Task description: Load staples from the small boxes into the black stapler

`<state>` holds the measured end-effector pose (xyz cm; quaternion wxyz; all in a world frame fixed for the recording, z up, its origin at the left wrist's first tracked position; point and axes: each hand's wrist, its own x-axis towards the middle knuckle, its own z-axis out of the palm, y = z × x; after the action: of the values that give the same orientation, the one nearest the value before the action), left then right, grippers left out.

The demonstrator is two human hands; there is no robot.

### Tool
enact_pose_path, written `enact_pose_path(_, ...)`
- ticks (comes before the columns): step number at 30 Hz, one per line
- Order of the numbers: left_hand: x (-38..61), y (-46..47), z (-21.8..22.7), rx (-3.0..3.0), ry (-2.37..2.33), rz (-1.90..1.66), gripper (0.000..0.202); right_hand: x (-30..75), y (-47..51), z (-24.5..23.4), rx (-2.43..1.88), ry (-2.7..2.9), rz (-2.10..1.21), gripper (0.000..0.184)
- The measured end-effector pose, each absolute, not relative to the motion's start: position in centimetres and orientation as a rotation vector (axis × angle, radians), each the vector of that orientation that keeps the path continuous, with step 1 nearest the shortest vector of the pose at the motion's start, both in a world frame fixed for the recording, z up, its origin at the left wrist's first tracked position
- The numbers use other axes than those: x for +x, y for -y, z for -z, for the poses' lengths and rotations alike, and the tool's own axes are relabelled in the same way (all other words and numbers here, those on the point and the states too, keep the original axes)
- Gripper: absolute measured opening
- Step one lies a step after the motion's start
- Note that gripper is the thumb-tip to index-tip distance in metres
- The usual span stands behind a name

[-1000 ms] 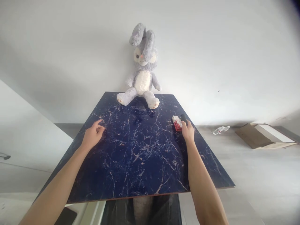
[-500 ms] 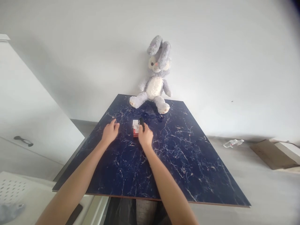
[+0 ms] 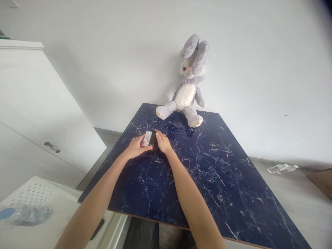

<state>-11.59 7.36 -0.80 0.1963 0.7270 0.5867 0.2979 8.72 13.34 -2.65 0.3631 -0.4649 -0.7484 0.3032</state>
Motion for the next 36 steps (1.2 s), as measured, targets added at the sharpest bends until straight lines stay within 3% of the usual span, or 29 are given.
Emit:
enact_pose_path(6, -12.6, -7.5, 0.7, 2.062, -1.707, -0.785, 0.085, 9.1, -13.6, 2.6, -1.189, 1.884, -0.711, 0.056)
enact_pose_path(11, -14.0, -7.2, -0.1, 1.996, -1.844, -0.79, 0.052, 12.1, -12.7, 2.9, -1.253, 1.861, -0.57, 0.052)
enact_pose_path(17, -14.0, -7.3, 0.4, 1.929, -1.807, -0.855, 0.038, 17.2, -10.5, 3.1, -1.149, 2.062, -0.547, 0.018)
enact_pose_path(24, -15.0, -7.8, 1.2, 2.12, -2.318, -0.72, 0.038, 19.4, -7.9, 2.2, -1.218, 2.083, -0.531, 0.025)
enact_pose_path(29, -15.5, -7.7, 1.1, 2.111, -2.192, -0.654, 0.033, 18.8, -6.7, 1.7, -1.143, 2.234, -0.396, 0.029)
enact_pose_path(36, -14.3, -7.8, 0.5, 1.617, -1.789, -1.18, 0.03, 19.2, -6.9, 1.4, -1.296, 2.062, -0.392, 0.014)
